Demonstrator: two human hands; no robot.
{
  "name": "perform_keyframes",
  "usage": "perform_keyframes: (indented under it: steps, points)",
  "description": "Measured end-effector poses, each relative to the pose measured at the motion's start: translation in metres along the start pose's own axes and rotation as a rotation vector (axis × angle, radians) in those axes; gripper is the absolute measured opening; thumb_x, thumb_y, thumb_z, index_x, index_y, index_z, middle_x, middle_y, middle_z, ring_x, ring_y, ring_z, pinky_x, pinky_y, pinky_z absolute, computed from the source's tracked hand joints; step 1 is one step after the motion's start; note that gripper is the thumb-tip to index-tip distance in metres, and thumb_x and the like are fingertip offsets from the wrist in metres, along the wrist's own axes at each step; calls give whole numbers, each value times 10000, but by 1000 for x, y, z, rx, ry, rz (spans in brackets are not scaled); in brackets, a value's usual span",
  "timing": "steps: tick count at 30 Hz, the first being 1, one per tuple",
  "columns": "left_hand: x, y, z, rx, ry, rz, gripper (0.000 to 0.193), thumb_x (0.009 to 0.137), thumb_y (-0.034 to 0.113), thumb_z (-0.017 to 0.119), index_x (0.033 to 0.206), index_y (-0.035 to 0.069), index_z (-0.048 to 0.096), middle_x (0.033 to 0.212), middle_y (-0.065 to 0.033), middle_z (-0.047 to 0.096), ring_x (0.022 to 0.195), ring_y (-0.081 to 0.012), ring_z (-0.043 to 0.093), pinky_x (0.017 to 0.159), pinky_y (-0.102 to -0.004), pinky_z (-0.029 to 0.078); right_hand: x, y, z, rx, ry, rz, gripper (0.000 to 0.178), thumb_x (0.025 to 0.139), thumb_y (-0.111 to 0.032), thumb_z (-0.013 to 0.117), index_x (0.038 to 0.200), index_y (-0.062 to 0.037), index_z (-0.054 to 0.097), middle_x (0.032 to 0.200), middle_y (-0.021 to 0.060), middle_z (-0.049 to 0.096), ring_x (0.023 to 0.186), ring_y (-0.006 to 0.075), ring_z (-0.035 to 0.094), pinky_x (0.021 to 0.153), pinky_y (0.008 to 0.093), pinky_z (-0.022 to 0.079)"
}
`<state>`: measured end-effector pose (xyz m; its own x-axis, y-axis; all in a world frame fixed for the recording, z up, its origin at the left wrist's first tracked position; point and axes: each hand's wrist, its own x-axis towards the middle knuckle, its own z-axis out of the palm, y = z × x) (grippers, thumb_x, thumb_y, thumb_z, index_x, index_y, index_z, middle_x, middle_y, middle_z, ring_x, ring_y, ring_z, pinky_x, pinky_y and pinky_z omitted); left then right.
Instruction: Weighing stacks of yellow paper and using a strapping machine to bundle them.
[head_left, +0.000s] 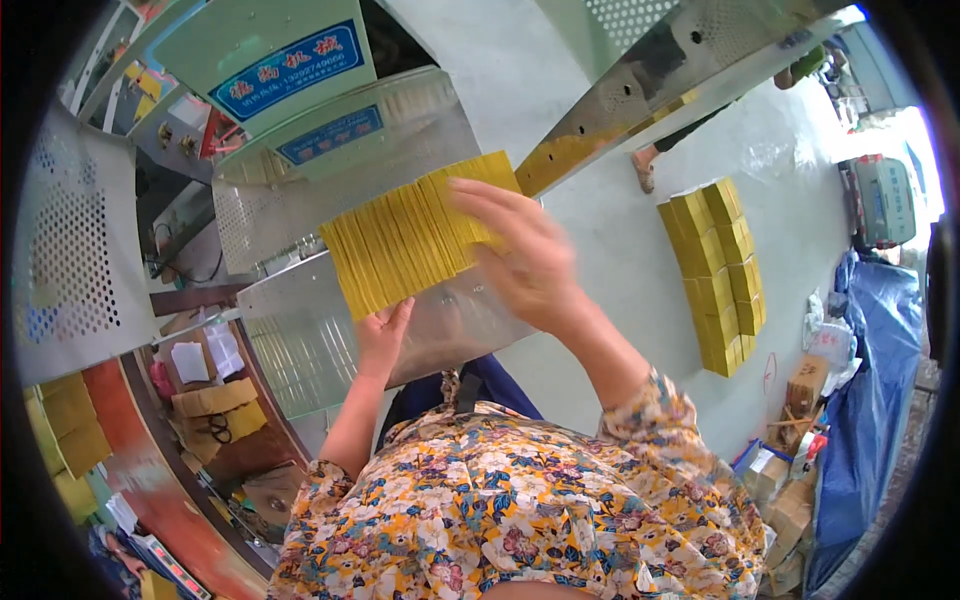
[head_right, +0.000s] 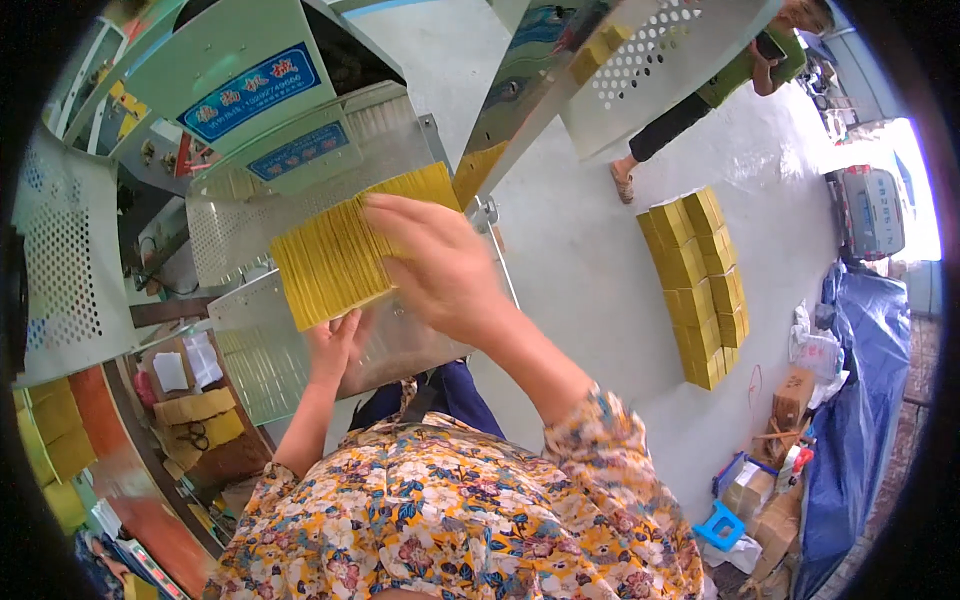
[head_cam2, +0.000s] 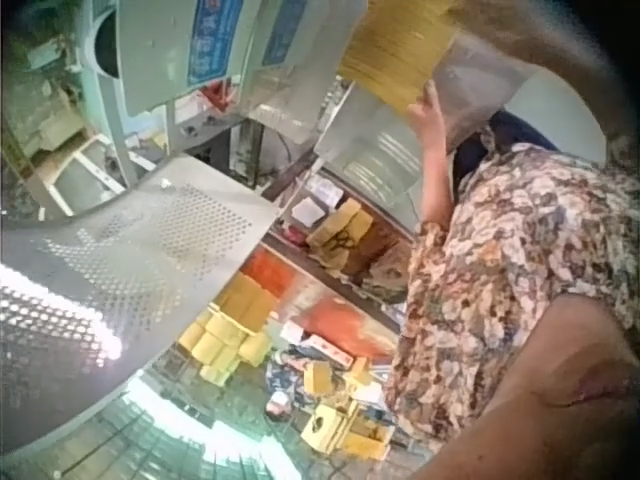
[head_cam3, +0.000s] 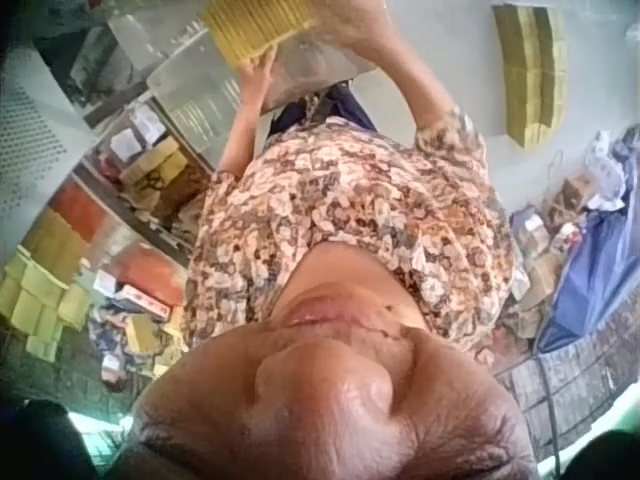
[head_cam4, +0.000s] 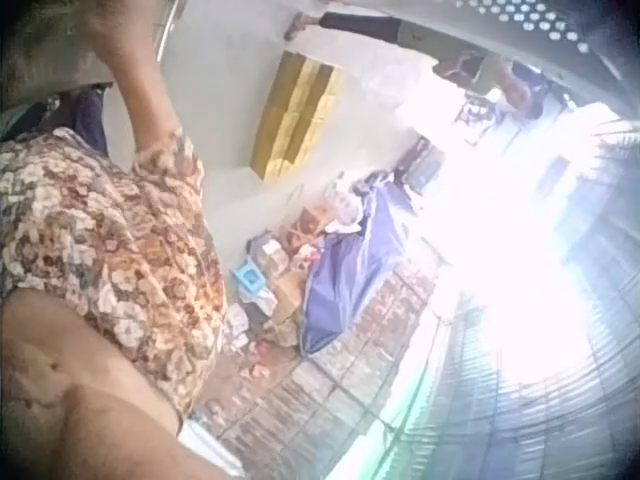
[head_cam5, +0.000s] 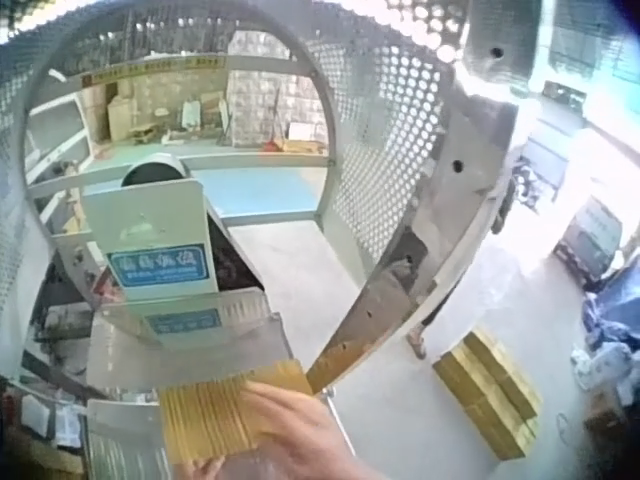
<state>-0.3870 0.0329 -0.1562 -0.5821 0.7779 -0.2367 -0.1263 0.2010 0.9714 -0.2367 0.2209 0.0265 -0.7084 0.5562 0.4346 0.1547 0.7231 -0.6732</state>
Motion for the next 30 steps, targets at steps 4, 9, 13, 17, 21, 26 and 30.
perform_keyframes:
  steps: [4,9,13,17,21,26,30]
  points:
    - [4,15,-4,26,-31,51,303,908,143,686,1151,-32,636,1114,-53,689,1015,-120,635,877,-274,491,-82,59,-19,161,405,445,260,863,78,524,1093,17,627,1028,93,683,974,163,654,873,279,508]
    - [11,29,-2,62,-61,106,273,887,123,707,1108,-25,648,1080,-69,692,1021,-128,640,861,-279,513,-113,110,14,302,281,843,325,845,79,532,1153,-1,599,1039,71,663,998,152,632,905,285,490]
    - [13,30,-11,124,-67,102,322,858,101,736,1134,-13,616,1100,-68,672,1021,-148,646,850,-285,522,-83,84,27,415,67,817,433,829,66,537,1245,-48,571,1108,65,638,1084,123,578,950,289,457]
    - [24,37,-16,9,-146,63,401,831,118,767,1163,-7,580,1104,-56,656,1015,-151,638,857,-298,515,-93,101,45,304,26,684,478,799,5,588,1272,-63,560,1144,89,633,1070,203,604,948,319,464]
    - [28,76,-41,39,-86,81,388,838,154,761,1142,-15,590,1071,-51,655,988,-149,624,858,-310,502,-72,68,40,125,-75,625,429,765,-82,670,1188,-49,609,1127,146,636,983,307,627,854,356,506]
    - [-13,130,-68,140,-69,-65,387,940,289,623,1138,-43,610,1082,-63,651,960,-140,606,856,-310,480,-44,5,5,185,-258,588,347,795,-192,684,1085,-9,637,1007,167,648,869,332,638,757,398,504]
    - [-20,96,-78,214,-68,-352,443,970,343,566,1169,-50,609,1100,-67,657,969,-135,604,860,-309,480,-74,61,39,-22,-446,532,422,856,-384,618,982,19,632,939,225,646,848,415,619,775,465,486]
